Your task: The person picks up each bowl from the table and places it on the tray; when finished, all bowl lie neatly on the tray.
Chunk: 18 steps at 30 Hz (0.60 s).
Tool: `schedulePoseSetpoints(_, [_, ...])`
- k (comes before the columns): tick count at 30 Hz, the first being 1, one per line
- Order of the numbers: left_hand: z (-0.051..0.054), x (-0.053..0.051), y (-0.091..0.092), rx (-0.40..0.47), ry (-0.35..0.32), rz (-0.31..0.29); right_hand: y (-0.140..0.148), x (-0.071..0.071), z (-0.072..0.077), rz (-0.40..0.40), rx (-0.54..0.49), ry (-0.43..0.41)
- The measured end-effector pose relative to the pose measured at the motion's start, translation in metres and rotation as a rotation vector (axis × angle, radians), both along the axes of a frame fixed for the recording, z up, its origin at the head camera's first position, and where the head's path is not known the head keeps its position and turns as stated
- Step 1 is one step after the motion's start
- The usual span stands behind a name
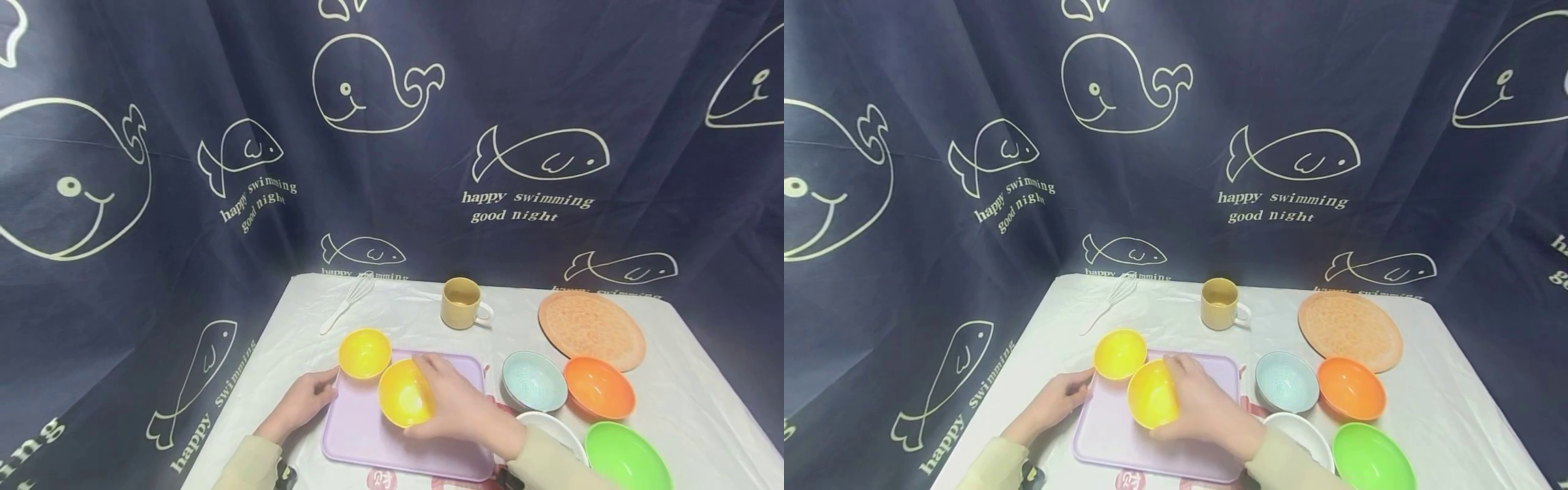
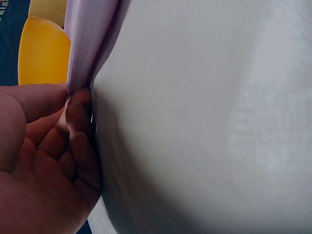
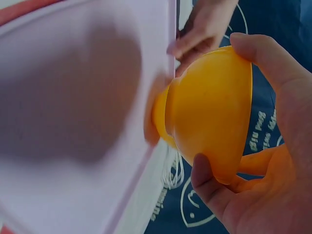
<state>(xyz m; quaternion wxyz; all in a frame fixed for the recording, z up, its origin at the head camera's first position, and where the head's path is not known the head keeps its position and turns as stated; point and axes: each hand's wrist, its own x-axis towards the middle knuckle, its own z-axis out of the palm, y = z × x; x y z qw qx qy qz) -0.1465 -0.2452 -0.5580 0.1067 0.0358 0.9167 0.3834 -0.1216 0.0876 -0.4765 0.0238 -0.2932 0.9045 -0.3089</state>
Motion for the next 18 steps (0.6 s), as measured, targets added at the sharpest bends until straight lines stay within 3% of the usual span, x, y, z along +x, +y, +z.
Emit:
schedulePoseSetpoints(11, [-0.003, -0.001, -0.001, -0.008, -0.006, 0.008, -0.040, 0.007, -0.024, 0.090, -0.059, -0.082])
schedulePoseSetpoints(18, [-0.003, -0.001, -0.001, 0.007, 0.011, -0.014, -0.062, 0.012, -0.037, 0.126, -0.039, -0.098])
